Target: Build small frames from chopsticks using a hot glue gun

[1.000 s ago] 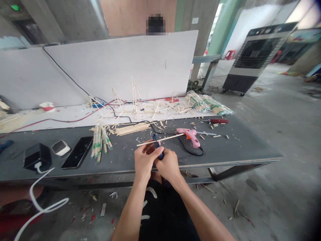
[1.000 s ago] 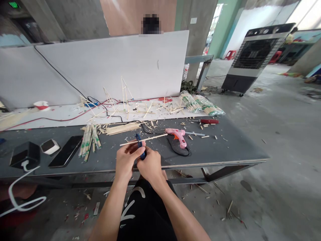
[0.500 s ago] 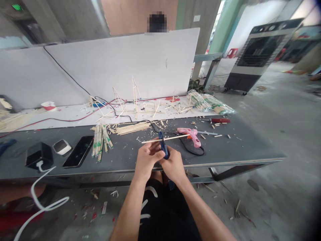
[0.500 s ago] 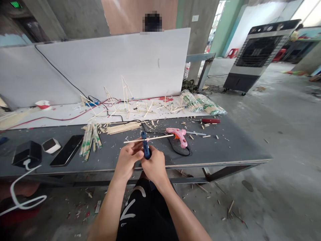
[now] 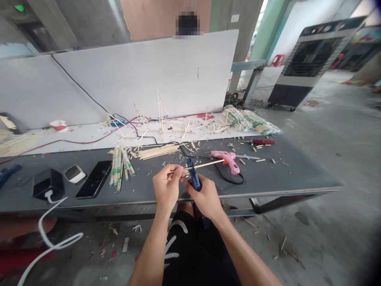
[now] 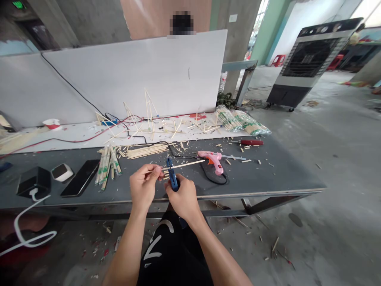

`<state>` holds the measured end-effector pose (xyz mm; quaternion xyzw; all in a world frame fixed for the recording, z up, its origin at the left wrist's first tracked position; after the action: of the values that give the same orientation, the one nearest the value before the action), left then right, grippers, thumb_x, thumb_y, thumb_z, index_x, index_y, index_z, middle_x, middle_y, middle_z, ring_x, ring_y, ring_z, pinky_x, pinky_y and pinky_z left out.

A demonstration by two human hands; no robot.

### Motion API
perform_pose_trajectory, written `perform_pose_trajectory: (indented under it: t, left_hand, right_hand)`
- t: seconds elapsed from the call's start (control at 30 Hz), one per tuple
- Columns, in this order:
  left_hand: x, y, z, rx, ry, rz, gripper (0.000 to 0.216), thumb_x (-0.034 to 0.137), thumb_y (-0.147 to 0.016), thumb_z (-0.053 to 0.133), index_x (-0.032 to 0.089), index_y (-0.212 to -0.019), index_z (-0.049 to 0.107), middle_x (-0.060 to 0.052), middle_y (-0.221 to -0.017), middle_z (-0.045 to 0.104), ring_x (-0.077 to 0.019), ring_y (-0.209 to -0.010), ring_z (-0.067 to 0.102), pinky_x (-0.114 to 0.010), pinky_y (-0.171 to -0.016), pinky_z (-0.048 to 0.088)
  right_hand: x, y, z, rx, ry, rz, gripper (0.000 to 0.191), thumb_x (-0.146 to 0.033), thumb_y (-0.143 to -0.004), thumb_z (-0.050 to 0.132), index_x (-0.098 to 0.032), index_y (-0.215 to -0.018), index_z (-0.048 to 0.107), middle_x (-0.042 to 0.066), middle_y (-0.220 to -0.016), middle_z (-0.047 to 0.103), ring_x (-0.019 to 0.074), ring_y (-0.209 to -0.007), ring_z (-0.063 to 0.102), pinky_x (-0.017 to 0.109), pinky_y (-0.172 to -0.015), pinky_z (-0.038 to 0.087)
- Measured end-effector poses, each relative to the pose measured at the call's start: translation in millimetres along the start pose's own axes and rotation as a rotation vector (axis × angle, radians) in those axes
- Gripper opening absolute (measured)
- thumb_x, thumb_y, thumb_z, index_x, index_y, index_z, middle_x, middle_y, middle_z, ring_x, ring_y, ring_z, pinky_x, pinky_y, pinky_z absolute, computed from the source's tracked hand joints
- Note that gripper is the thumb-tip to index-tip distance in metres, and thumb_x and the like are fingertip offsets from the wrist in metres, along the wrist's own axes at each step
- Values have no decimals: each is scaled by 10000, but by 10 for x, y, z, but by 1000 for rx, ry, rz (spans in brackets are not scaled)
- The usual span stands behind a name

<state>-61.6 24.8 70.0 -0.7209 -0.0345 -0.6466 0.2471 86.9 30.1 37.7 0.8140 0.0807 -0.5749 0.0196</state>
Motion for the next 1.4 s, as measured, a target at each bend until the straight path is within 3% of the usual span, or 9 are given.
perform_pose_trajectory:
  t: [0.17, 0.23, 0.47, 0.63, 1.0, 1.4]
  left_hand:
    - [356, 125, -14, 67, -351, 357, 239, 357, -913, 626, 197, -780, 746, -44, -666, 705, -149, -613, 634, -226, -638, 462]
    - [418, 161, -5, 79, -397, 403, 258, 340, -925, 606, 195, -750, 728, -38, -634, 681, -136, -573, 596, -220, -608, 429]
    - [309, 180, -5, 49, -350, 254, 360, 436, -920, 620, 175, -677, 667, 18, -509, 509, -99, -474, 402, -226, -515, 310]
    - [124, 109, -114, 107, -188, 92, 533, 534, -951, 541, 182, -553, 498, 24, -490, 412, -103, -482, 355, -235, -496, 278]
    - [283, 252, 27, 23, -327, 298, 237, 351, -922, 636, 185, -769, 709, -28, -656, 647, -131, -576, 545, -225, -598, 407]
    - [358, 253, 112, -74, -327, 415, 162, 283, -928, 641, 172, -822, 694, -10, -651, 582, -115, -583, 507, -230, -593, 409]
  right_hand:
    - [2, 81, 2, -11, -45, 1, 159, -323, -873, 575, -185, -815, 630, -7, -715, 665, 150, -642, 586, 238, -619, 398]
    - [-8, 103, -18, 20, -26, -18, 153, -318, -879, 567, -188, -821, 625, -1, -728, 669, 156, -663, 597, 242, -637, 403]
    - [-35, 154, -68, 97, 51, -85, 130, -301, -864, 573, -189, -901, 629, 5, -720, 661, 163, -636, 584, 254, -633, 400]
    - [-67, 209, -125, 114, 21, -99, 130, -308, -856, 590, -191, -897, 628, 0, -726, 652, 155, -635, 571, 250, -644, 412]
    - [-10, 202, -85, 12, -95, 9, 128, -315, -859, 602, -189, -837, 618, -25, -701, 640, 135, -611, 554, 232, -611, 414]
    - [34, 193, -128, 7, -47, 12, 155, -328, -858, 614, -183, -804, 621, -25, -685, 634, 129, -608, 542, 232, -598, 399]
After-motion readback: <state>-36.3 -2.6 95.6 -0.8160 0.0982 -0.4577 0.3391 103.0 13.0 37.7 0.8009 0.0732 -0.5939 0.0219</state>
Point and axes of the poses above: each hand's wrist, its own y-axis away from the middle knuckle, its own z-axis out of the palm, x = y × z, the point moved 8 cm from there along -y, towards the middle knuckle
